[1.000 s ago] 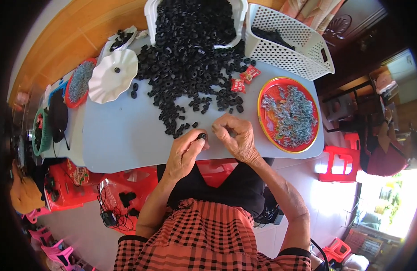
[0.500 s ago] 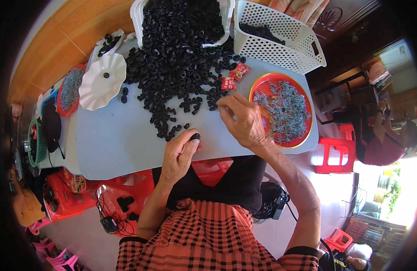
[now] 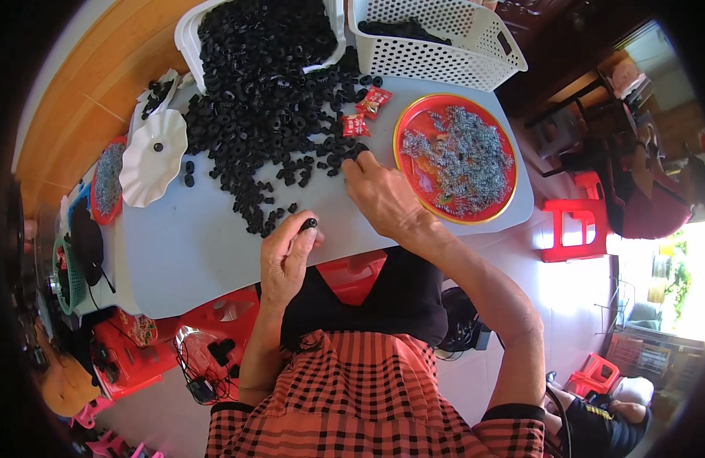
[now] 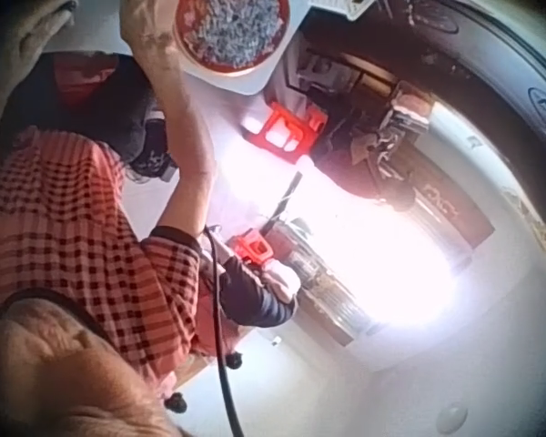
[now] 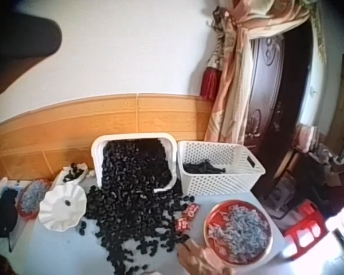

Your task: The person assembles small black plastic components by repeatedly picking up pieces from the table and fitting them together by hand.

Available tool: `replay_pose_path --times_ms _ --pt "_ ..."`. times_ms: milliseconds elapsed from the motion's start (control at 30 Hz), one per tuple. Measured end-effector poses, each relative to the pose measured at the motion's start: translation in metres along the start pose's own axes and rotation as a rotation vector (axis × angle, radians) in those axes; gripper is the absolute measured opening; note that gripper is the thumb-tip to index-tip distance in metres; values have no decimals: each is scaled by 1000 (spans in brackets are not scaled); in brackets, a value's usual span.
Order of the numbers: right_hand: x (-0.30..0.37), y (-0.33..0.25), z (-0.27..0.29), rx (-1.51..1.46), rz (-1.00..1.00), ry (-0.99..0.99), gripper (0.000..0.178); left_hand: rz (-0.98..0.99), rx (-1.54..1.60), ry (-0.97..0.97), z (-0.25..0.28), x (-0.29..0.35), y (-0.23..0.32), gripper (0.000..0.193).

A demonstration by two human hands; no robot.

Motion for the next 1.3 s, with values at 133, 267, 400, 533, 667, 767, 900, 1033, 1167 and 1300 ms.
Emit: replay_pose_path --times_ms 133,267,400,533,667,767,900,1033,1167,1300 --pt "-1 7 -5 32 -19 26 14 -2 -2 9 -1 -2 -2 21" --pt "-1 -3 -2 40 3 21 13 24 -8 25 0 0 -2 24" --pt "-3 -23 9 -63 132 123 9 78 -20 15 0 -1 2 25" --pt "-10 -19 21 -358 -192 96 8 29 2 50 -1 1 -5 26" --pt "-9 -10 21 -407 -249 78 14 26 24 47 0 1 -5 25" --pt "-8 -5 20 -389 -227 91 14 25 22 48 -2 0 -4 25" --pt "-5 -6 16 -301 -166 116 15 35 13 37 0 1 -5 26" --pt "-4 -6 20 -485 -247 159 15 46 28 38 -1 1 -4 27" --pt "-5 -13 27 -1106 -607 -90 18 68 18 38 0 1 -5 29" --pt "-7 -28 27 -1265 -572 -183 21 79 21 17 -2 -2 1 30"
Point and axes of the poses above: each hand's wrist, its own x-axis away from the middle knuckle, its own z-axis out of the back of the hand, y = z × x, the point moved 2 cm from there along -x, towards the middle knuckle, and after that the axes turned 9 degrees about y, right-handed, at the moved point
